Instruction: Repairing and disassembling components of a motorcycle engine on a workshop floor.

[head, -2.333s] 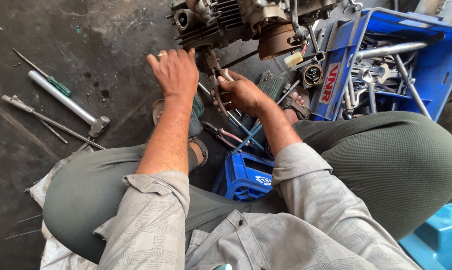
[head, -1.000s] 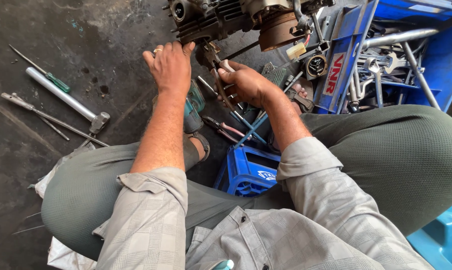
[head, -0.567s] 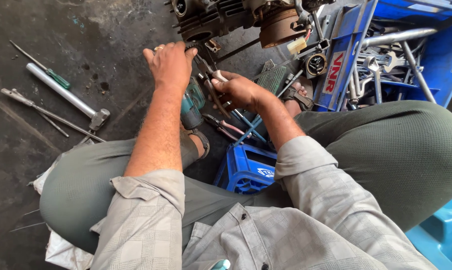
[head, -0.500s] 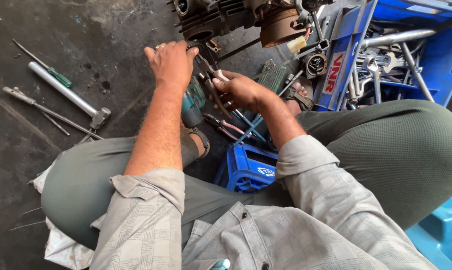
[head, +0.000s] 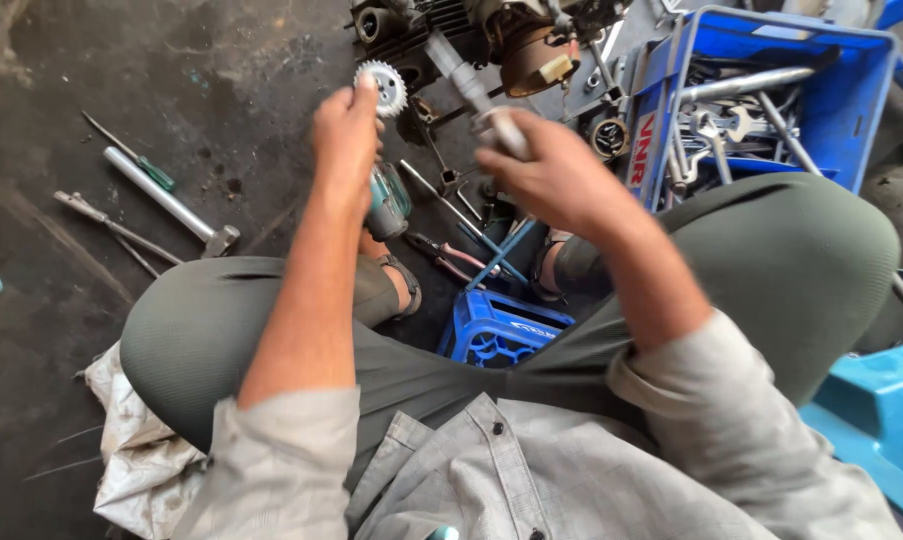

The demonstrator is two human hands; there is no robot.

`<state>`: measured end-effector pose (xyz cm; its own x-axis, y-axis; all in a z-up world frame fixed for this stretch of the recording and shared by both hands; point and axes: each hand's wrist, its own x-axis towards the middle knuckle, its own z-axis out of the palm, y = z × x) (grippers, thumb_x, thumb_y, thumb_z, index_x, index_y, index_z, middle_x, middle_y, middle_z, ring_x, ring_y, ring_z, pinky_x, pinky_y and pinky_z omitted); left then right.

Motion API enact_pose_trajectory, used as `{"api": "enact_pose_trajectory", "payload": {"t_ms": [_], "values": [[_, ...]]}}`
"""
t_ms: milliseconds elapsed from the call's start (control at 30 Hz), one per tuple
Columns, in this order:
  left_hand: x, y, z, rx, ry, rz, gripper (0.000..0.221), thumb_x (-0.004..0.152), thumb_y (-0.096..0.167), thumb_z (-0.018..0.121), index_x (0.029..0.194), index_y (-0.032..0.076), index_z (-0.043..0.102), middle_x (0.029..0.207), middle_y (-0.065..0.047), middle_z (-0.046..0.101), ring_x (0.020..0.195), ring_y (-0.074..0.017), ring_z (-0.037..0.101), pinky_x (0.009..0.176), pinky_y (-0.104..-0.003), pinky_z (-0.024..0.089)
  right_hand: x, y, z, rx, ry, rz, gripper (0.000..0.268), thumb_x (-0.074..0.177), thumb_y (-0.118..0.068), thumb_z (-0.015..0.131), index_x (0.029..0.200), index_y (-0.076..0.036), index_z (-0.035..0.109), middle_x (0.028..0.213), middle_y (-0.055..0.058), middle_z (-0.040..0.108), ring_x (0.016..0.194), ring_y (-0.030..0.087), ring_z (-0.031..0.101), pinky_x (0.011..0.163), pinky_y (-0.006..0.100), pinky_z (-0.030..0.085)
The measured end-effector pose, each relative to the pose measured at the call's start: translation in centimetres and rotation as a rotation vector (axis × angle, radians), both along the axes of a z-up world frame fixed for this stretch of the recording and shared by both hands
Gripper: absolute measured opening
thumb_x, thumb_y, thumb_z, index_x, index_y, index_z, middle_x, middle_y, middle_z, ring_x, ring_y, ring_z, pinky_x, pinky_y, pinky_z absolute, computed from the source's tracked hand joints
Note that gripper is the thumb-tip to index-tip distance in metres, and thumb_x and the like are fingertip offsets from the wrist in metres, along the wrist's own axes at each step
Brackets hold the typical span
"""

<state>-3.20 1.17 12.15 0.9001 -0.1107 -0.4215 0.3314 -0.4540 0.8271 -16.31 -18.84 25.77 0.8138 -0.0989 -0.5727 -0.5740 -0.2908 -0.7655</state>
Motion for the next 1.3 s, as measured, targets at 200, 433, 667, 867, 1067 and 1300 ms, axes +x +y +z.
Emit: {"api": "enact_pose_trajectory", "payload": {"t_ms": [200, 433, 667, 867, 1067, 1300], "values": [[-9.5, -0.9, 8.6, -0.707, 0.369, 0.119, 0.045, 0.103, 0.047, 0.053, 0.115, 0.005, 0.066, 0.092, -0.007, 0.071, 0.080, -0.0149, 0.067, 0.072, -0.030, 0.057, -6.0, -2.6, 3.3, 0.024, -0.325, -0.198, 0.023, 0.099, -0.016, 0.071, 0.118, -0.005, 0.064, 0.086, -0.002, 0.063, 0.069, 0.006, 0.060, 0.057, 0.023, 0.053], [-14.3, -2.3, 10.7, -0.941, 0.480, 0.247, 0.043, 0.100, 0.042, 0.053, 0.121, 0.005, 0.063, 0.109, -0.009, 0.075, 0.100, -0.0178, 0.073, 0.089, -0.031, 0.060, -7.1, 1.1, -0.8, 0.006, -0.485, -0.155, 0.030, 0.092, -0.008, 0.081, 0.117, -0.003, 0.065, 0.101, 0.005, 0.072, 0.091, 0.014, 0.068, 0.081, 0.029, 0.058], [-14.3, -2.7, 7.4, -1.055, 0.464, 0.301, 0.033, 0.108, 0.041, 0.057, 0.117, 0.011, 0.065, 0.100, 0.001, 0.069, 0.085, -0.0079, 0.061, 0.078, -0.025, 0.052, -5.6, 3.9, 0.1, -0.188, -0.568, -0.092, 0.038, 0.086, -0.007, 0.081, 0.120, -0.004, 0.063, 0.102, 0.010, 0.074, 0.091, 0.020, 0.075, 0.082, 0.034, 0.059], [-14.1, -3.4, 8.1, -1.071, 0.481, 0.291, 0.035, 0.106, 0.043, 0.057, 0.116, 0.011, 0.067, 0.103, 0.002, 0.067, 0.090, -0.0086, 0.060, 0.088, -0.029, 0.054, -4.4, 3.9, -0.8, -0.326, -0.509, -0.142, 0.041, 0.085, -0.011, 0.082, 0.121, -0.003, 0.063, 0.099, 0.013, 0.074, 0.089, 0.026, 0.074, 0.076, 0.037, 0.057], [-14.0, -3.6, 7.3, -1.015, 0.477, 0.337, 0.039, 0.102, 0.045, 0.056, 0.116, 0.009, 0.066, 0.107, -0.002, 0.069, 0.100, -0.0134, 0.065, 0.093, -0.034, 0.054, -3.8, 3.7, -1.0, -0.222, -0.388, -0.153, 0.035, 0.088, -0.009, 0.074, 0.121, -0.005, 0.064, 0.097, 0.010, 0.075, 0.087, 0.019, 0.076, 0.078, 0.033, 0.060], [-13.9, -4.1, 7.2, -0.826, 0.319, 0.365, 0.038, 0.105, 0.042, 0.054, 0.111, 0.007, 0.069, 0.098, -0.002, 0.071, 0.091, -0.0108, 0.067, 0.084, -0.030, 0.056, -3.8, 1.3, -3.5, 0.285, -0.458, -0.380, 0.037, 0.093, -0.001, 0.075, 0.126, -0.003, 0.058, 0.111, 0.006, 0.072, 0.104, 0.013, 0.070, 0.095, 0.029, 0.059]]}}
